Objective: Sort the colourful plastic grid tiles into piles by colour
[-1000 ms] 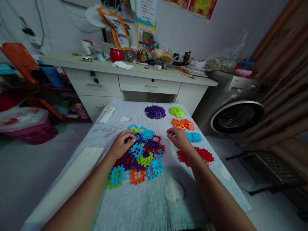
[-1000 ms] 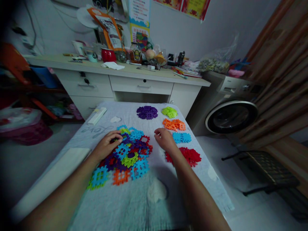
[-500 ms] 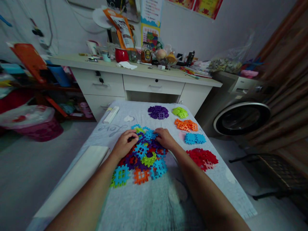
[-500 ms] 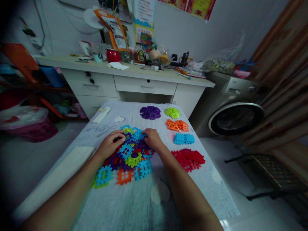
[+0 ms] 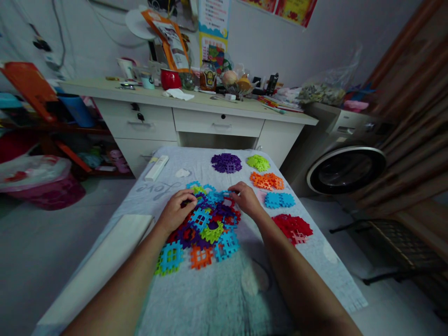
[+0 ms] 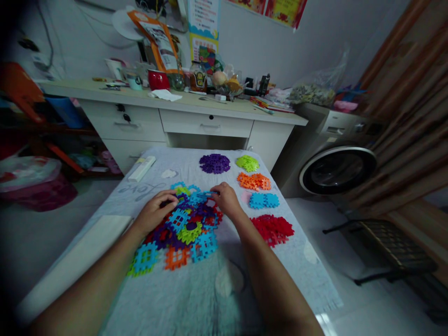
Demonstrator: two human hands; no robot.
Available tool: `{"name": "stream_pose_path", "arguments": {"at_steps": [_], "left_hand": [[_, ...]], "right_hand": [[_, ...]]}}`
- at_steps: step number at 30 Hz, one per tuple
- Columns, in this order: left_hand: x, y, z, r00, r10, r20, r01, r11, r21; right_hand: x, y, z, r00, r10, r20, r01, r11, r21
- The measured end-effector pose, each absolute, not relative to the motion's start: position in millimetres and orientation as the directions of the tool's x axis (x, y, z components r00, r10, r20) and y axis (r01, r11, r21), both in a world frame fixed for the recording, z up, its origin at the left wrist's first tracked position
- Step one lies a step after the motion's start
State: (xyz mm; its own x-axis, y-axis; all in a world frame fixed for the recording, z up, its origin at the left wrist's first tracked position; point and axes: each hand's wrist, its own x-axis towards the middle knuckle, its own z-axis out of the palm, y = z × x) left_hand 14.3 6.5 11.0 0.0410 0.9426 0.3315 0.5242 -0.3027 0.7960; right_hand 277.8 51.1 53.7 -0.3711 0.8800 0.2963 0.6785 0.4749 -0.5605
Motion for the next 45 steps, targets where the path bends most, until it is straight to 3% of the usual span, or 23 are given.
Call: {"name": "stream_pose_path", "arguments": {"at_steps": [5, 10, 16, 20, 23, 29, 33, 39, 45], "left_hand": [[13.9, 8.0, 10.1, 0.042, 0.943, 0.331, 0.521, -0.303, 0.798], [14.6, 7.0, 10.9, 0.046, 0.942, 0.334, 0.525, -0.307, 0.794], [14.3, 6.8, 9.7, 0.049, 0.937, 0.345, 0.534, -0.316, 0.784], [13.8, 7.6, 8.8, 0.052, 0.937, 0.345, 0.537, -0.317, 0.781], [13.5, 7.7, 9.1, 0.056, 0.939, 0.341, 0.541, -0.315, 0.779], [13.5, 6.6, 9.5, 0.053, 0.939, 0.340, 0.547, -0.312, 0.777], [13.4, 6.2, 9.9, 0.058, 0.937, 0.344, 0.547, -0.318, 0.775], [14.4, 5.9, 12.2, 0.057, 0.940, 0.336, 0.548, -0.311, 0.777], [14.5, 6.0, 12.7, 0.054, 0.940, 0.338, 0.528, -0.314, 0.789]], "right_hand": [[323.3, 52.4, 69.9, -0.214, 0.918, 0.333, 0.656, 0.388, -0.647], [395.0, 55.0, 77.8, 0.095, 0.942, 0.321, 0.585, 0.208, -0.784], [453.3, 47.2, 72.8, 0.397, 0.896, 0.199, 0.489, -0.022, -0.872], [463.8, 46.1, 59.5, 0.439, 0.887, 0.143, 0.461, -0.086, -0.883], [465.8, 48.5, 50.9, 0.452, 0.878, 0.159, 0.569, -0.147, -0.809], [464.6, 45.1, 54.3, 0.447, 0.862, 0.241, 0.789, -0.252, -0.561], [459.7, 40.5, 65.1, 0.420, 0.858, 0.295, 0.831, -0.234, -0.504], [410.4, 39.0, 84.8, 0.229, 0.894, 0.386, 0.853, 0.007, -0.522], [321.5, 37.1, 77.3, -0.214, 0.944, 0.251, 0.743, 0.324, -0.586]]}}
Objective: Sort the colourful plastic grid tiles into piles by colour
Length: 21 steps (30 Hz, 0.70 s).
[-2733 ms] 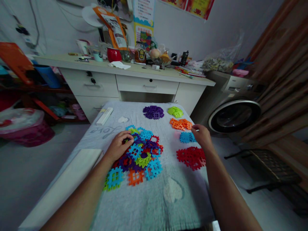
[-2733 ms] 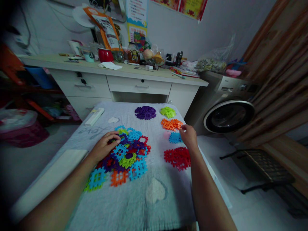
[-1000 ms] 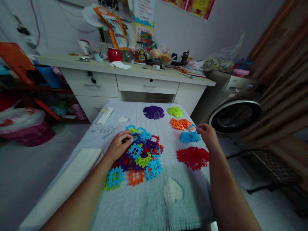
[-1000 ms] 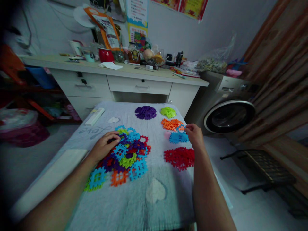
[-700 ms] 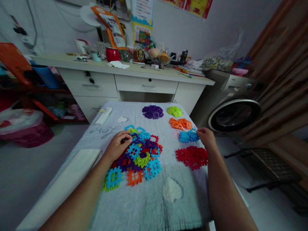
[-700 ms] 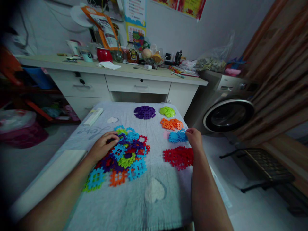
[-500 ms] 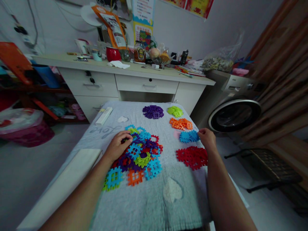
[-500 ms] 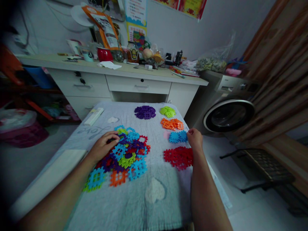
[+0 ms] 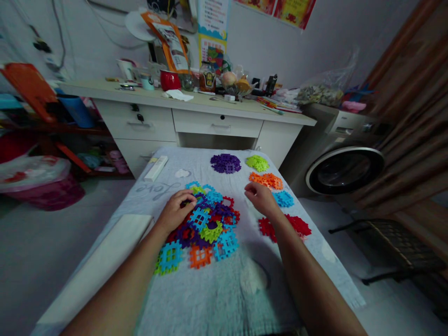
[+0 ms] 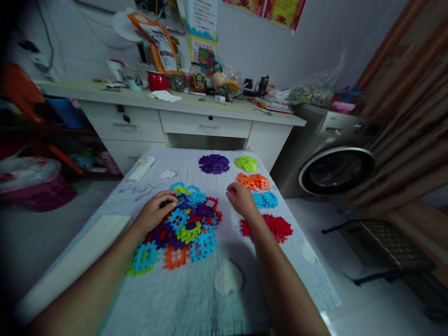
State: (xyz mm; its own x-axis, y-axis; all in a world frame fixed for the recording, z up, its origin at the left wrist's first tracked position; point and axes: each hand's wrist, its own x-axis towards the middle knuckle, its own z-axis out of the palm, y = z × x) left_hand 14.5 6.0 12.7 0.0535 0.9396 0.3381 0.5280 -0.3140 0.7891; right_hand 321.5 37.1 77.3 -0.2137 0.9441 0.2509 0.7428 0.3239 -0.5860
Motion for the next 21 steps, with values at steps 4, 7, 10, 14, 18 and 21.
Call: {"name": "stream_pose_path", "arguments": {"at_steps": [4, 7, 10, 14, 18, 21], "left_hand": [[14.2, 5.7, 12.9, 0.046, 0.942, 0.332, 0.510, -0.307, 0.803], [14.4, 5.3, 13.0, 0.031, 0.942, 0.334, 0.501, -0.304, 0.811], [14.9, 5.2, 13.1, 0.022, 0.943, 0.333, 0.498, -0.300, 0.814], [15.5, 5.3, 12.9, 0.020, 0.941, 0.338, 0.485, -0.304, 0.820], [15.6, 4.9, 12.9, 0.009, 0.940, 0.341, 0.480, -0.303, 0.823], [15.6, 4.2, 13.8, 0.014, 0.940, 0.341, 0.482, -0.305, 0.821]], "right_hand": [[280.3, 34.0, 61.5, -0.381, 0.906, 0.186, 0.701, 0.414, -0.580], [264.9, 35.0, 51.6, -0.462, 0.864, 0.198, 0.670, 0.487, -0.561], [258.5, 38.7, 44.1, -0.509, 0.840, 0.185, 0.636, 0.512, -0.578], [255.6, 43.5, 38.0, -0.485, 0.856, 0.181, 0.646, 0.490, -0.585], [252.8, 49.5, 37.4, -0.480, 0.866, 0.139, 0.683, 0.469, -0.560], [250.6, 55.6, 39.9, -0.514, 0.850, 0.115, 0.672, 0.482, -0.563]]}}
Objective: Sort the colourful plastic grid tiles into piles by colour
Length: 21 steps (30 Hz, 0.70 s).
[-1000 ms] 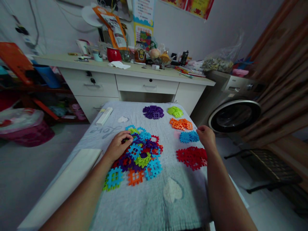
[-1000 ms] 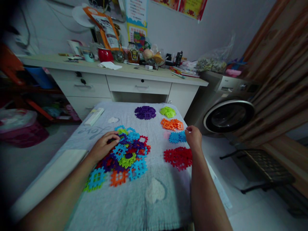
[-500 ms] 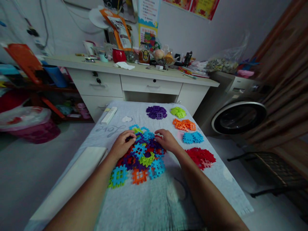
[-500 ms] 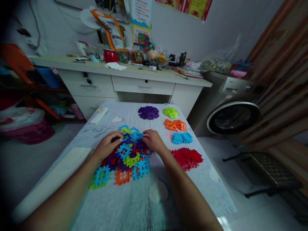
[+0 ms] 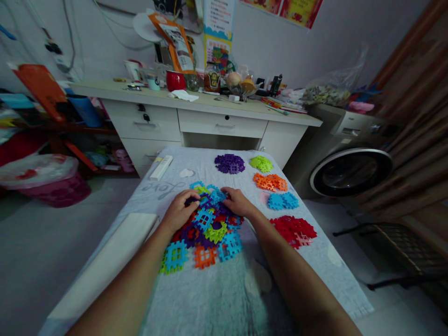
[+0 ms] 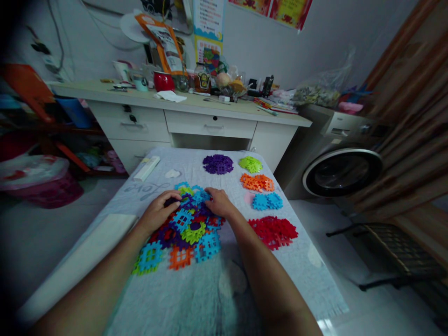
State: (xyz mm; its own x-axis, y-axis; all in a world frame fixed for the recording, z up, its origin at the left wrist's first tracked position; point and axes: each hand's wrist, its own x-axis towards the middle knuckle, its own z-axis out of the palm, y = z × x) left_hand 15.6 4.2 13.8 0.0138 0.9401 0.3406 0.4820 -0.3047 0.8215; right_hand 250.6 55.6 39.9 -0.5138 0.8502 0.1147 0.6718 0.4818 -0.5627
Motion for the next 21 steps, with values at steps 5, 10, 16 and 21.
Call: {"name": "stream_pose_path", "arguments": {"at_steps": [5, 10, 16, 21], "left_hand": [[15.7, 4.4, 14.1, 0.023, 0.938, 0.345, 0.482, -0.313, 0.818], [15.6, 5.0, 12.2, 0.020, 0.939, 0.342, 0.490, -0.308, 0.816], [15.0, 5.9, 10.2, 0.009, 0.944, 0.329, 0.485, -0.292, 0.824], [14.7, 7.2, 9.0, -0.001, 0.946, 0.324, 0.491, -0.282, 0.825]], "right_hand": [[249.3, 60.8, 43.0, -0.506, 0.858, 0.085, 0.675, 0.455, -0.580], [259.1, 60.8, 41.9, -0.451, 0.882, 0.136, 0.663, 0.433, -0.610], [312.8, 56.6, 51.8, -0.415, 0.872, 0.259, 0.709, 0.488, -0.509], [378.5, 50.4, 64.1, -0.275, 0.930, 0.242, 0.833, 0.357, -0.423]]}}
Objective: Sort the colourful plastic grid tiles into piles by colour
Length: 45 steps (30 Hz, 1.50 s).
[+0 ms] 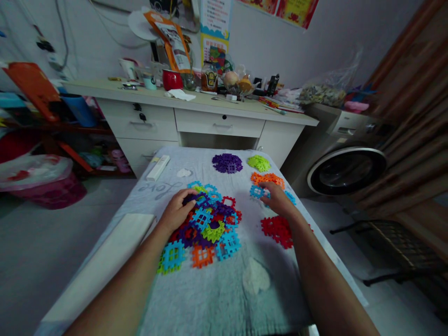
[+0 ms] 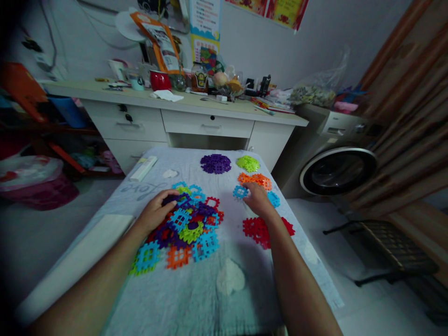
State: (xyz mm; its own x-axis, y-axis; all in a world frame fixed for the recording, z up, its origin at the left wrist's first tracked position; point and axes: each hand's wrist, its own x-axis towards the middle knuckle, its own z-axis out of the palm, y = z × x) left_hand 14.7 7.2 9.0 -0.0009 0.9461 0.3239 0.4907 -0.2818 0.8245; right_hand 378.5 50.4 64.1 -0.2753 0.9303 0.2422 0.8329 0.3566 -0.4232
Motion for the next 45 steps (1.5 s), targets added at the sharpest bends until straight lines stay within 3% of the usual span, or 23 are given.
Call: {"name": "stream_pose_path", "arguments": {"at_steps": [4, 13, 20, 26, 33, 40, 45], "left_hand": [[15.2, 7.0, 9.4, -0.001, 0.935, 0.355, 0.505, -0.305, 0.807], [14.4, 8.5, 6.5, -0.005, 0.945, 0.328, 0.511, -0.279, 0.813], [14.2, 9.9, 3.2, -0.007, 0.946, 0.325, 0.501, -0.278, 0.819], [13.7, 9.8, 3.4, -0.005, 0.948, 0.317, 0.500, -0.272, 0.822], [15.1, 8.2, 7.6, 0.002, 0.949, 0.314, 0.507, -0.272, 0.818], [14.1, 8.9, 5.3, 0.007, 0.940, 0.341, 0.515, -0.296, 0.805], [13.4, 11.4, 1.5, -0.017, 0.920, 0.392, 0.524, -0.325, 0.787]], "right_hand": [[415.2, 44.3, 66.5, -0.148, 0.963, 0.225, 0.917, 0.219, -0.334], [421.1, 39.0, 64.8, -0.052, 0.992, 0.117, 0.973, 0.077, -0.220], [420.4, 34.5, 66.1, -0.044, 0.995, 0.086, 0.996, 0.050, -0.075], [414.7, 32.8, 67.4, -0.061, 0.995, 0.080, 0.997, 0.064, -0.033], [388.8, 30.0, 80.0, -0.051, 0.993, 0.102, 0.996, 0.059, -0.071], [310.6, 25.4, 75.4, -0.399, 0.912, 0.095, 0.867, 0.409, -0.284], [262.2, 30.7, 64.0, -0.483, 0.874, 0.050, 0.802, 0.464, -0.376]]}}
